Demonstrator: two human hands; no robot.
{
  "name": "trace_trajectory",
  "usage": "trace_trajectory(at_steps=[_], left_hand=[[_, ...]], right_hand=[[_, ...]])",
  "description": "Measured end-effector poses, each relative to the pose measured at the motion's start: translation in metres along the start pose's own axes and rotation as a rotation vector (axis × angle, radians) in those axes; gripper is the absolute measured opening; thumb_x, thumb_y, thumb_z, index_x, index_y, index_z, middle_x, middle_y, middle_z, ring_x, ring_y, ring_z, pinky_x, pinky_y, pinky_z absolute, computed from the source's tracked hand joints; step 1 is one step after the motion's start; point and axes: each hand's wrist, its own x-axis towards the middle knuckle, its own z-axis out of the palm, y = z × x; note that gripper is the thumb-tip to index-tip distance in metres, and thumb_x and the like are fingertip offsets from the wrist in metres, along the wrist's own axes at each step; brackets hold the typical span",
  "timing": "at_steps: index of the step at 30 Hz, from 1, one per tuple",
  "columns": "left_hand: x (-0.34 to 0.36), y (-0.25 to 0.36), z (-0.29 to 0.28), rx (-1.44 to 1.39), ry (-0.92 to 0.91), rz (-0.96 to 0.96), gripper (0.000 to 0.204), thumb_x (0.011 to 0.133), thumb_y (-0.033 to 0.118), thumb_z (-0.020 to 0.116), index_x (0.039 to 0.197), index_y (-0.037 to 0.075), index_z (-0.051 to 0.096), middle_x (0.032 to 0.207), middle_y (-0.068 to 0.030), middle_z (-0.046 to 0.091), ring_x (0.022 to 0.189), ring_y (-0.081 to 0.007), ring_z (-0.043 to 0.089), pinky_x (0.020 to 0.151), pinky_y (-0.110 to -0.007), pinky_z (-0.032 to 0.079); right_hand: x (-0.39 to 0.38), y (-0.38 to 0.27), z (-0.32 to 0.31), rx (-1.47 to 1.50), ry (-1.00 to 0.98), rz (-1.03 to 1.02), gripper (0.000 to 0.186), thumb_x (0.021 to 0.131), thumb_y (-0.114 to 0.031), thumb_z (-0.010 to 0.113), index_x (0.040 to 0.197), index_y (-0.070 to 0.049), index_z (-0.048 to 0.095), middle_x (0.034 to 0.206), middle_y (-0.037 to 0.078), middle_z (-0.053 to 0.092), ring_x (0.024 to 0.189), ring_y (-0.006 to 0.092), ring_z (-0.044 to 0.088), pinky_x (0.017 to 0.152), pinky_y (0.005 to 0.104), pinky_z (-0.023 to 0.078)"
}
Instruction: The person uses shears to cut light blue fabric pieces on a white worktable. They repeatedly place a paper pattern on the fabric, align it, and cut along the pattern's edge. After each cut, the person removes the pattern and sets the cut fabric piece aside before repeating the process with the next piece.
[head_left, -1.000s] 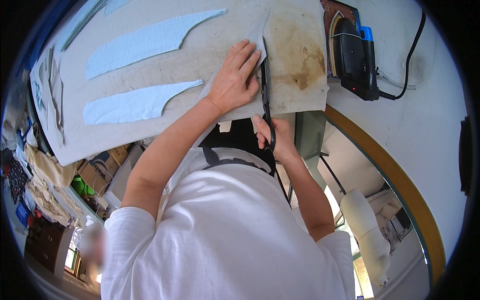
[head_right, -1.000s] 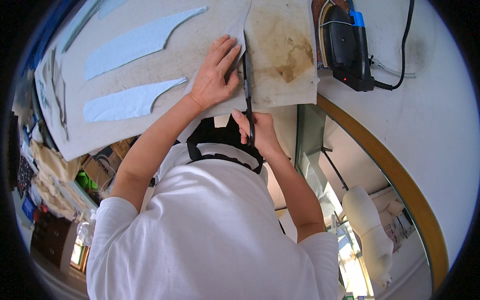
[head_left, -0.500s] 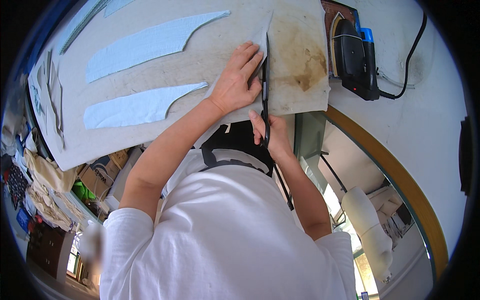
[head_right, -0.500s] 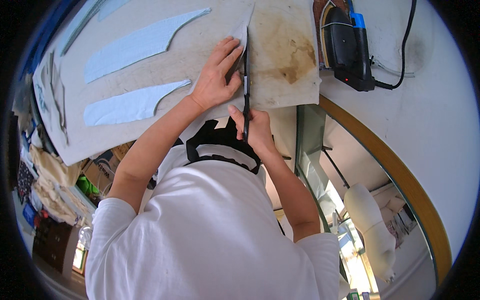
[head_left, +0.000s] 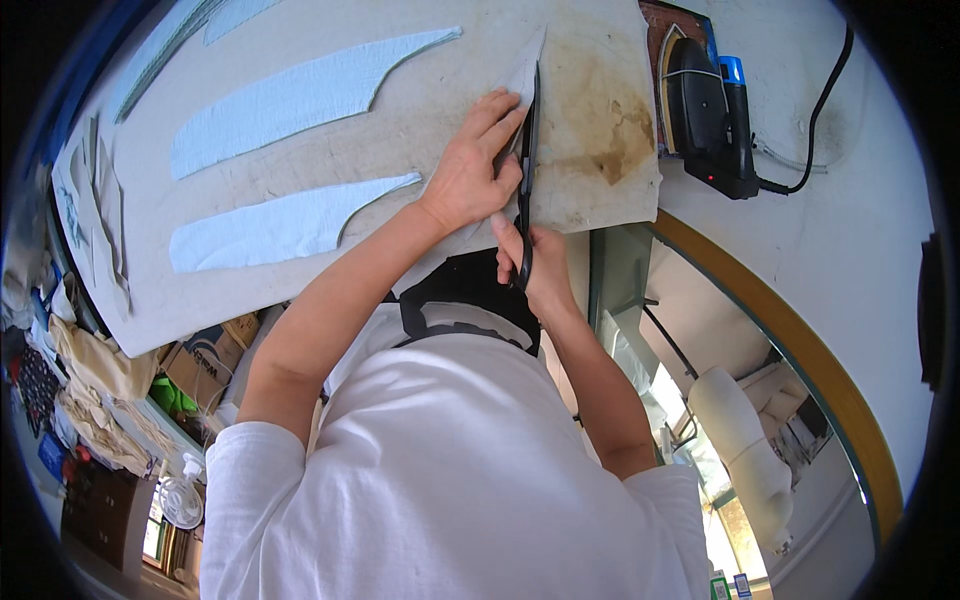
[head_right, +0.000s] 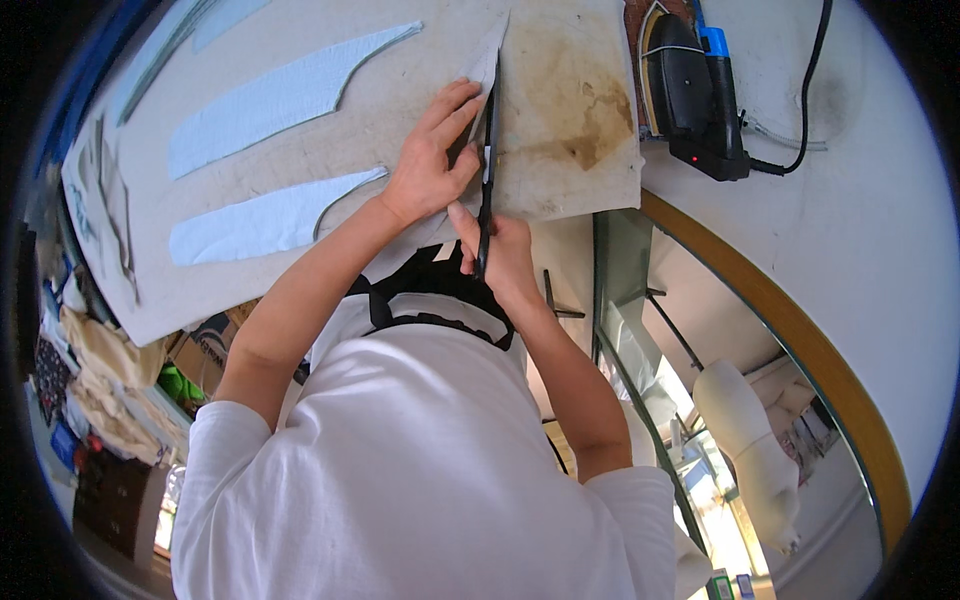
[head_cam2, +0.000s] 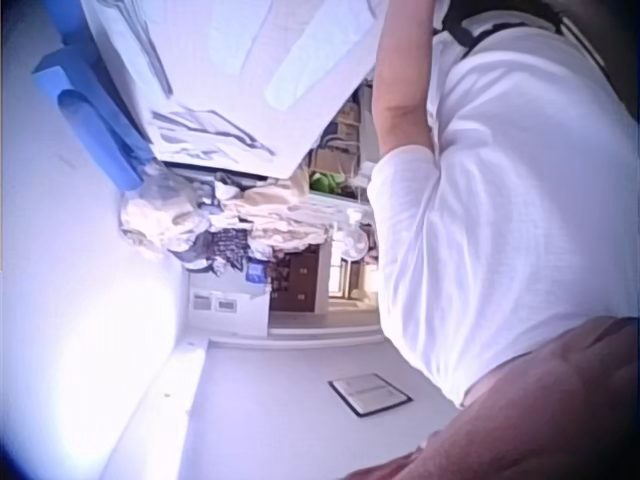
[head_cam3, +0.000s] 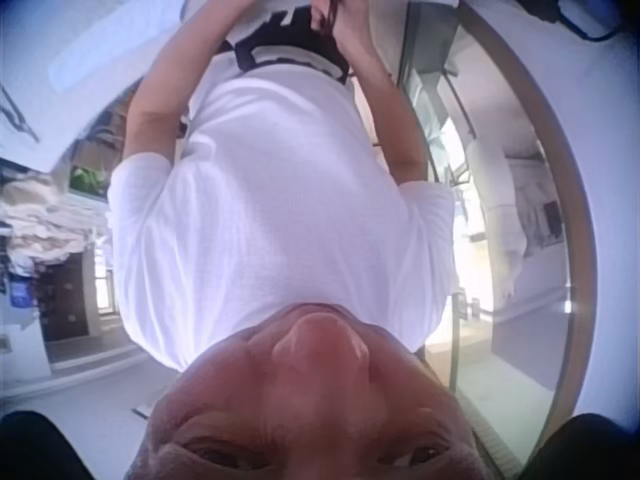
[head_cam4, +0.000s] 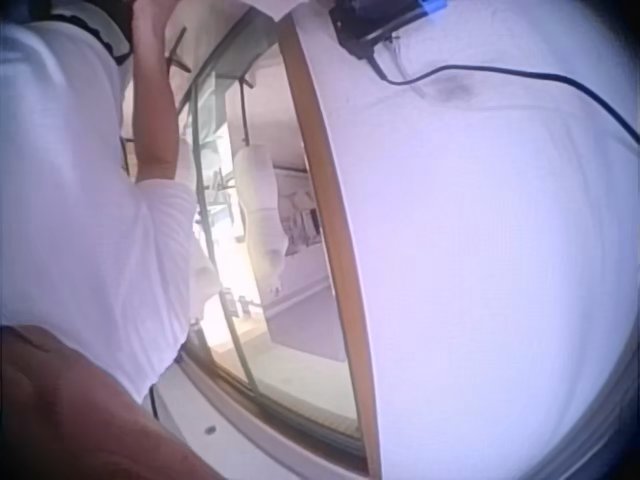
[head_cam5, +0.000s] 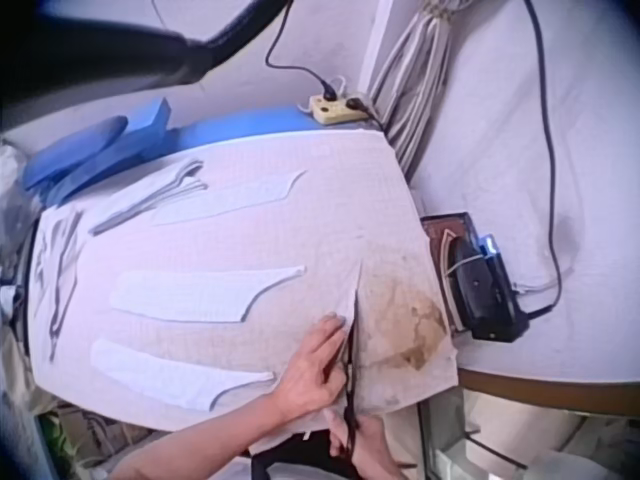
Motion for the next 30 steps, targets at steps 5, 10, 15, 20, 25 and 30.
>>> trace_trajectory(at_steps=[5, 10, 15, 20, 25, 30], left_hand=[[0.0, -0.002, -0.005, -0.036, -0.039, -0.019, 0.053, 0.078, 0.0, 0.055, 0.131, -0.006, 0.054, 0.143, -0.0221, 0.047, 0.139, -0.04, 0.039, 0.117, -0.044, 0.032], [0.003, 0.0, -0.01, -0.054, -0.068, -0.065, 0.054, 0.079, 0.0, 0.055, 0.133, -0.003, 0.054, 0.145, -0.0197, 0.048, 0.139, -0.038, 0.041, 0.115, -0.042, 0.035], [0.004, -0.001, -0.012, -0.08, -0.07, -0.085, 0.053, 0.08, 0.001, 0.055, 0.133, -0.002, 0.055, 0.144, -0.0189, 0.049, 0.138, -0.0377, 0.043, 0.114, -0.042, 0.036], [0.006, 0.003, -0.018, -0.16, -0.085, -0.129, 0.046, 0.088, 0.007, 0.052, 0.132, -0.003, 0.056, 0.144, -0.0198, 0.049, 0.137, -0.0374, 0.044, 0.114, -0.04, 0.035], [0.008, 0.002, -0.021, -0.197, -0.093, -0.15, 0.041, 0.094, 0.012, 0.048, 0.132, -0.003, 0.056, 0.144, -0.021, 0.05, 0.137, -0.0375, 0.044, 0.113, -0.04, 0.034], [0.009, 0.004, -0.023, -0.191, -0.101, -0.153, 0.04, 0.097, 0.014, 0.047, 0.132, -0.003, 0.056, 0.144, -0.0213, 0.05, 0.137, -0.0372, 0.044, 0.114, -0.04, 0.034]], right_hand=[[0.002, 0.0, 0.005, -0.033, 0.039, -0.009, 0.056, 0.085, -0.048, 0.077, 0.057, -0.006, 0.053, 0.049, 0.002, 0.052, 0.04, 0.0119, 0.051, 0.038, 0.0262, 0.037], [0.003, 0.005, 0.014, -0.058, 0.09, -0.041, 0.054, 0.087, -0.044, 0.076, 0.056, -0.006, 0.054, 0.048, 0.002, 0.051, 0.039, 0.0118, 0.051, 0.037, 0.0272, 0.037], [0.001, 0.001, 0.019, -0.036, 0.061, -0.008, 0.046, 0.09, -0.039, 0.074, 0.064, -0.007, 0.055, 0.054, 0.002, 0.053, 0.042, 0.012, 0.051, 0.041, 0.0268, 0.037], [0.003, -0.007, 0.026, 0.079, 0.042, 0.012, 0.043, 0.091, -0.037, 0.073, 0.066, -0.007, 0.055, 0.056, 0.002, 0.054, 0.044, 0.0123, 0.052, 0.042, 0.0263, 0.038], [0.008, -0.01, 0.032, 0.067, 0.06, -0.013, 0.044, 0.091, -0.037, 0.073, 0.064, -0.009, 0.053, 0.055, 0.002, 0.054, 0.044, 0.0126, 0.052, 0.043, 0.0264, 0.038], [0.009, -0.006, 0.033, 0.032, 0.081, -0.009, 0.045, 0.091, -0.037, 0.074, 0.063, -0.009, 0.053, 0.053, 0.002, 0.052, 0.043, 0.0125, 0.051, 0.043, 0.0265, 0.039]])
